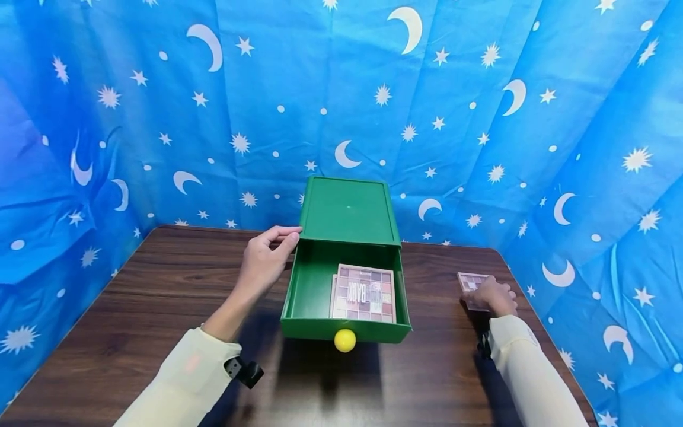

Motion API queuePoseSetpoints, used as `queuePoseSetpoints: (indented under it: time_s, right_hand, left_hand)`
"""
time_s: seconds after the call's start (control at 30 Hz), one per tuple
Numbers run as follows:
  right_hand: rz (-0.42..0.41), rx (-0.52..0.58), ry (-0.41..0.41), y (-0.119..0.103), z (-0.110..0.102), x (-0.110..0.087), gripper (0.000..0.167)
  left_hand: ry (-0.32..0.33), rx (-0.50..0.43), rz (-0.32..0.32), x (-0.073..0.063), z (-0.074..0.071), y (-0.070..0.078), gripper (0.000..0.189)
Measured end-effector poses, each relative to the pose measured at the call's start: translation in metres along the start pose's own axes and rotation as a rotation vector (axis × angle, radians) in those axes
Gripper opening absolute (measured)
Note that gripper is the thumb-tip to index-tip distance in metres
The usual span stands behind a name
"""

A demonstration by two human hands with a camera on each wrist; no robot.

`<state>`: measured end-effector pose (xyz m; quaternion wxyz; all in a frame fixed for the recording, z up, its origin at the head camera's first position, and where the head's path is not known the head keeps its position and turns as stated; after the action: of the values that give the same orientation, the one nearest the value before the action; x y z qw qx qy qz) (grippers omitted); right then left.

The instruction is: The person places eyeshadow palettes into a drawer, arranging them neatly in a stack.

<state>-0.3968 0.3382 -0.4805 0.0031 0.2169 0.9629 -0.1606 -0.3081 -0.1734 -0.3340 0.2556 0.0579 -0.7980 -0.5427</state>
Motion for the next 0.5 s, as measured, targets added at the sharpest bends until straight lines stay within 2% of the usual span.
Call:
queuePoseSetpoints:
  time_s: [0.27, 0.37, 0.5]
  right_hand:
    - [-0.003, 0.025, 0.034, 0.003, -0.001, -0.001, 0.094]
    - [-0.055, 0.007, 0.039, 0.000, -0.007, -0.003, 0.094]
    - [-0.170, -0.001, 0.074, -0.014, -0.024, -0.009, 0.093]
  left_hand:
    - [0.000, -0.012, -0.002, 0.000, 0.000, 0.000, 0.030]
    - [-0.002, -0.020, -0.006, 0.000, 0.000, 0.000, 0.030]
    - [-0.003, -0.025, -0.005, 0.000, 0.001, 0.000, 0.030]
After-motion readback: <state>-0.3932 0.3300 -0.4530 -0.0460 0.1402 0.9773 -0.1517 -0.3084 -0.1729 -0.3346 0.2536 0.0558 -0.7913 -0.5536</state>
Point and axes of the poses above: each hand's wrist, its own x-axis towards the middle knuckle, its own z-axis out of the palm, y = z × x, the point moved 8 cm from there along x, towards the middle knuckle, and after that the axes turned 14 degrees about y, right-handed, at the moved point
